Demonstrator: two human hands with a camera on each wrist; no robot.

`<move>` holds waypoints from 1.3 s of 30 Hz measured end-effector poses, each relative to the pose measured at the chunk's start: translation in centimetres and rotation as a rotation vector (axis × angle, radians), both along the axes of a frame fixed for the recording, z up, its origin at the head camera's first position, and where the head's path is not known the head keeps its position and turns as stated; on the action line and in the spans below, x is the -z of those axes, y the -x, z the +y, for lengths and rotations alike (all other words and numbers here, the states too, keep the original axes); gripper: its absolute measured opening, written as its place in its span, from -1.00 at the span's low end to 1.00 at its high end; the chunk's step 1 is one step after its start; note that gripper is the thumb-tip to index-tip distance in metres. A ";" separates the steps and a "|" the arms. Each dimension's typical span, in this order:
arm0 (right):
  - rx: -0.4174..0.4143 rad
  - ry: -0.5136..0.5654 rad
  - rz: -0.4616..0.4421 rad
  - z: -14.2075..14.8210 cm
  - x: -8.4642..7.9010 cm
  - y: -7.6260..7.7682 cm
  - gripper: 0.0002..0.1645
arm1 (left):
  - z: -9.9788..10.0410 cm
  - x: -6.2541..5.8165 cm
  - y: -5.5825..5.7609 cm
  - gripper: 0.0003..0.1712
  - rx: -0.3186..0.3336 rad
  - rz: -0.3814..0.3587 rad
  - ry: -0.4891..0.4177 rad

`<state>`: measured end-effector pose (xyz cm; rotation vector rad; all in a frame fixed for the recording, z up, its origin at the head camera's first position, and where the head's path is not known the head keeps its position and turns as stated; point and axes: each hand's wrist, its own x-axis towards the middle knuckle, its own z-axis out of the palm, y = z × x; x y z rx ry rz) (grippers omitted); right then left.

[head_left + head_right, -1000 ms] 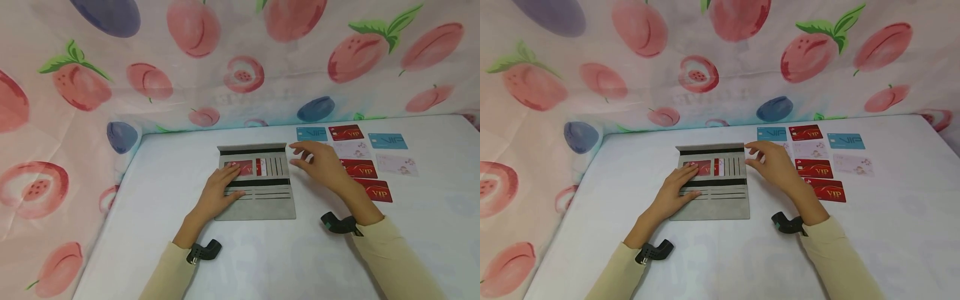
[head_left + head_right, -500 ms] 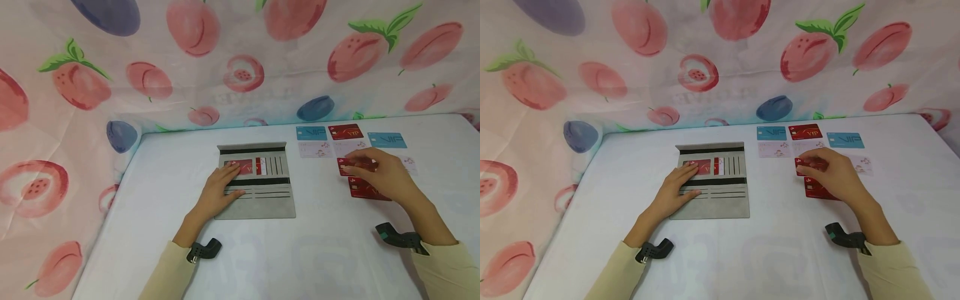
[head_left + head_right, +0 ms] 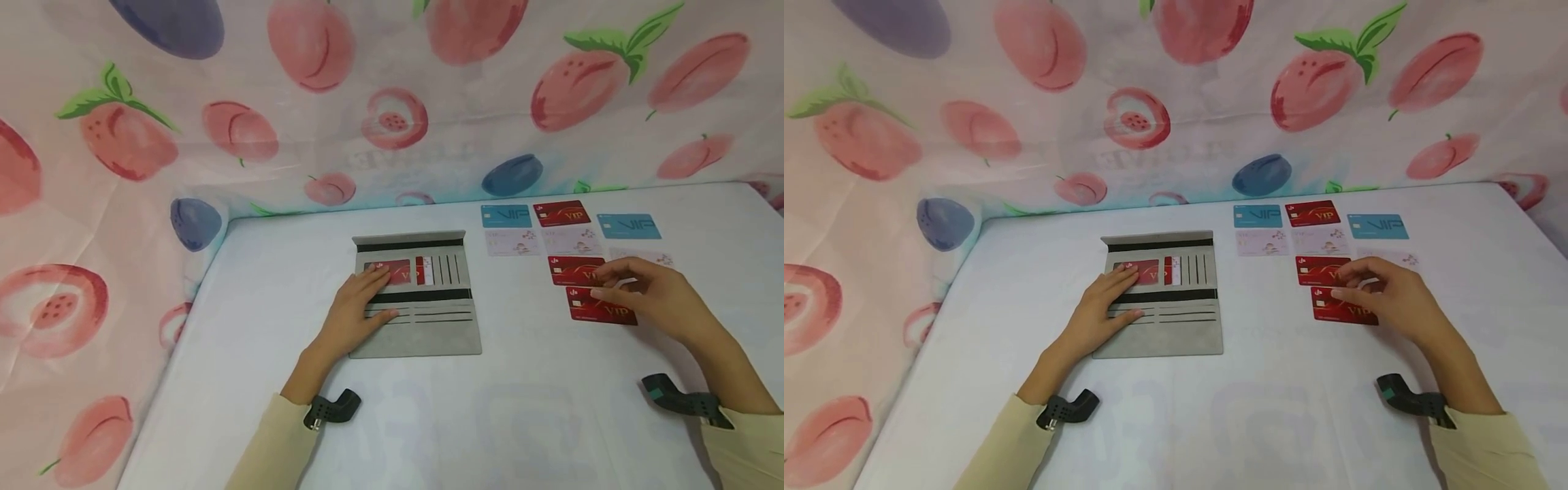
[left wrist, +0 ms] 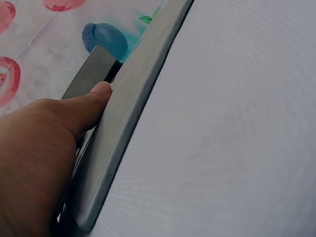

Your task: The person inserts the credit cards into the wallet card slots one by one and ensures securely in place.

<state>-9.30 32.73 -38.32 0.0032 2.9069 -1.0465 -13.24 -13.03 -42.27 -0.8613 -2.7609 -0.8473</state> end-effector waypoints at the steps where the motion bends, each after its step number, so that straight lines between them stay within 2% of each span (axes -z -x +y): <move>1: -0.003 -0.006 -0.010 0.1 0.1 0.0 -0.44 | 0.0 0.0 0.0 -0.22 0.000 0.000 0.000; 7: -0.014 -0.036 -0.036 1.0 0.5 -0.4 -0.40 | 0.0 0.0 -0.1 -0.23 0.000 0.002 -0.004; 15: -0.084 -0.079 0.038 1.9 1.3 -0.6 -0.43 | -0.1 -0.1 -0.1 -0.22 -0.001 -0.001 -0.011; 22: -0.109 -0.074 -0.030 2.4 1.4 -0.5 -0.33 | 0.0 0.1 -0.1 -0.23 0.000 -0.003 -0.019; 39: -0.123 -0.132 -0.072 2.3 1.5 -0.5 -0.25 | 0.0 0.2 0.0 -0.22 0.006 0.010 -0.016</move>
